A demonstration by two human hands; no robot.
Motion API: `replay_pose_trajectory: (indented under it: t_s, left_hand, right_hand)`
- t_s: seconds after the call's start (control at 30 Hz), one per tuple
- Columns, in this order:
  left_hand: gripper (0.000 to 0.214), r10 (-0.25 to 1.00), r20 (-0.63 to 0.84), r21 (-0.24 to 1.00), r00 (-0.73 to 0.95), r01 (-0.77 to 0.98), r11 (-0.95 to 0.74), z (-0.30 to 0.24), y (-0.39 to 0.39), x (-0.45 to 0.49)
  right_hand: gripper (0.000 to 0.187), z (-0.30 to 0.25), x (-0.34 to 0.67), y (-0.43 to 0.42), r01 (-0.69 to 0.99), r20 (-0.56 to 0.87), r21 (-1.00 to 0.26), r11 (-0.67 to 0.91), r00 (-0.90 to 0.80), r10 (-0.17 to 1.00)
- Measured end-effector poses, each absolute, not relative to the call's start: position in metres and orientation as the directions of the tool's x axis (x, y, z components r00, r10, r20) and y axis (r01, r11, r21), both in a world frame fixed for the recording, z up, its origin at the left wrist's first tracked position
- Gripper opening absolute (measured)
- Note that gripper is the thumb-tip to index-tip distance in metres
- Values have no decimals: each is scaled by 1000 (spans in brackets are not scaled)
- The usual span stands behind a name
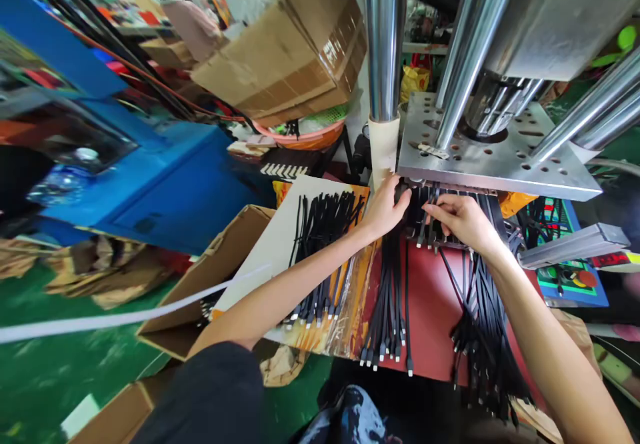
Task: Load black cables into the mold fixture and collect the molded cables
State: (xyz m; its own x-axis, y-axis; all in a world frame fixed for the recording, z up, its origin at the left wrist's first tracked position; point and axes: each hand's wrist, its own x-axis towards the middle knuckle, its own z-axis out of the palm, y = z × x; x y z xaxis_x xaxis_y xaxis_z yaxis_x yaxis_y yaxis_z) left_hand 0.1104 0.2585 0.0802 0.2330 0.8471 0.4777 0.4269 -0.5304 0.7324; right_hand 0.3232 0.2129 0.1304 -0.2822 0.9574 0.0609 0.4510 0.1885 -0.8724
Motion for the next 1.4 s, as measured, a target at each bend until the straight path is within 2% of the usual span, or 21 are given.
replay_pose_trajectory:
  t_s: [0.07,0.13,0.23,0.4,0.53,0.6,0.67,0.8,0.9,0.97,1.03,1.1,1.2,1.33,1.4]
  left_hand:
    - [37,754,521,639,399,404,-655,85,240,93]
    - [40,600,513,537,615,316,-782,87,225,77]
    - [38,477,438,479,762,252,-841,87,217,66]
    - [38,473,388,376,791,333,-865,85,219,75]
    - [34,477,364,130,800,463,-877,93,208,86]
    - [39,467,324,0,823,494,-870,97,202,89]
    - [50,479,298,-78,826,521,-850,98,196,92]
    - [48,571,276,-170,773,624,-763,94,180,100]
    - [53,623,245,-160,742,665,-729,92,170,107]
    - [59,647,235,-83,725,678,-730,95,171,111]
    - [64,680,234,13,695,697,-717,99,181,115]
    - [63,716,241,81,655,722,-687,104,199,119]
    - [58,738,258,117,623,738,-664,108,230,125]
    - [50,730,274,115,626,732,-671,105,256,132]
    - [44,749,280,167,600,738,-653,105,263,136]
  right_hand:
    - [55,124,319,231,488,88,-842,229,-293,952]
    - [55,120,315,239,527,120,-808,264,-291,949]
    - [55,119,312,241,576,158,-767,281,-255,954]
    - [48,113,311,241,597,190,-764,245,-155,970]
    - [54,105,316,241,549,179,-806,223,-132,975]
    - [51,102,315,243,555,187,-802,223,-121,975]
    - [44,102,312,244,590,211,-778,217,-79,974]
    - [32,105,312,226,695,317,-689,204,37,948]
    - [38,107,318,196,838,367,-442,319,-155,917]
    - [48,107,322,182,912,292,-217,348,-280,914]
    - [52,108,322,184,951,223,-82,297,-273,936]
    - [55,111,317,199,969,187,-12,246,-240,953]
    - [55,116,308,228,976,152,48,215,-219,964]
    - [49,116,304,249,980,151,69,185,-194,969]
    - [48,113,304,258,981,169,74,179,-189,967]
